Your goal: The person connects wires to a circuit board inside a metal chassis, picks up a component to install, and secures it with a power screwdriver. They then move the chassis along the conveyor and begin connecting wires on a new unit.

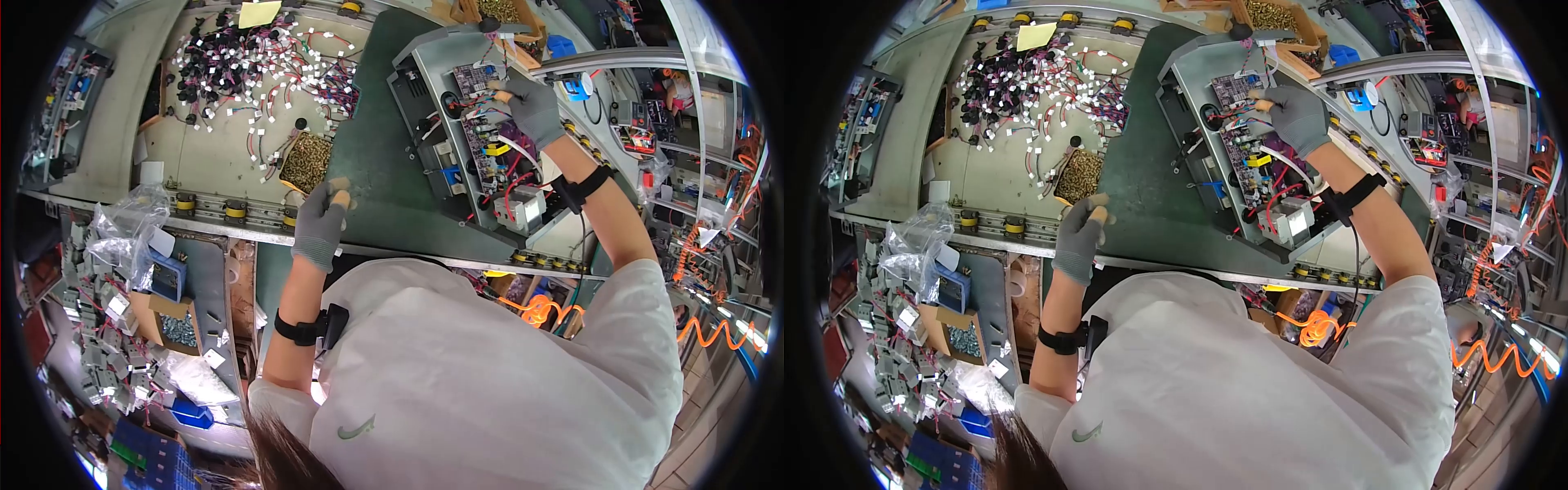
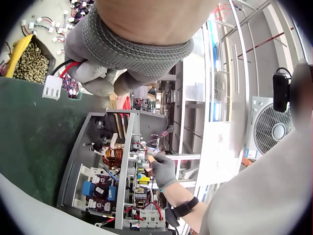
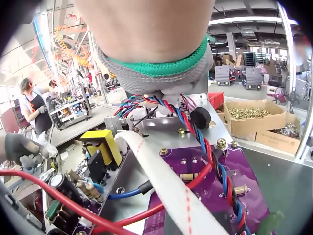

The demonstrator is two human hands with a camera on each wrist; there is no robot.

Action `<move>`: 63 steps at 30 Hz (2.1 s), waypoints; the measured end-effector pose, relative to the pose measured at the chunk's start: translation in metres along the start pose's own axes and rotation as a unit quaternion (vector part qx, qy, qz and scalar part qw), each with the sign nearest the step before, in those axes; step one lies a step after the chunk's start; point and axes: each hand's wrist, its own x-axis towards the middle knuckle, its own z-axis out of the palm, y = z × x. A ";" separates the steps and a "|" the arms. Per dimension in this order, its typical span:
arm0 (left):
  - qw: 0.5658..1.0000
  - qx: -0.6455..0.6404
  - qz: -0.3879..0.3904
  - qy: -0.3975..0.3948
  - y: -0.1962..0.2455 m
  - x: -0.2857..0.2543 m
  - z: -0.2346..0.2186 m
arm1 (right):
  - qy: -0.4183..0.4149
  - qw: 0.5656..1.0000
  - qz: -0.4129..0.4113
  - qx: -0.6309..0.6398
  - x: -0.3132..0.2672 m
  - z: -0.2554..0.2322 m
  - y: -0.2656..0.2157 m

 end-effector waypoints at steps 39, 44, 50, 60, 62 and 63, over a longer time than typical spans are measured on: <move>0.977 -0.157 0.083 -0.120 0.043 0.003 0.017 | -0.087 0.980 -0.001 -0.176 0.003 -0.026 -0.054; 0.928 -0.306 0.192 -0.093 0.101 -0.031 0.063 | -0.063 0.981 -0.010 0.185 -0.059 -0.031 -0.158; 0.932 -0.223 0.269 -0.093 0.088 -0.035 0.077 | -0.093 0.920 0.079 0.372 -0.115 -0.002 -0.188; 0.940 0.154 0.267 -0.145 0.079 -0.037 0.061 | -0.044 0.953 0.072 0.290 -0.149 -0.006 -0.165; 0.937 0.161 0.267 -0.154 0.076 -0.035 0.063 | -0.062 0.973 0.086 0.206 -0.154 -0.004 -0.165; 0.943 0.171 0.242 -0.151 0.076 -0.035 0.063 | -0.055 0.973 0.094 0.206 -0.156 -0.001 -0.164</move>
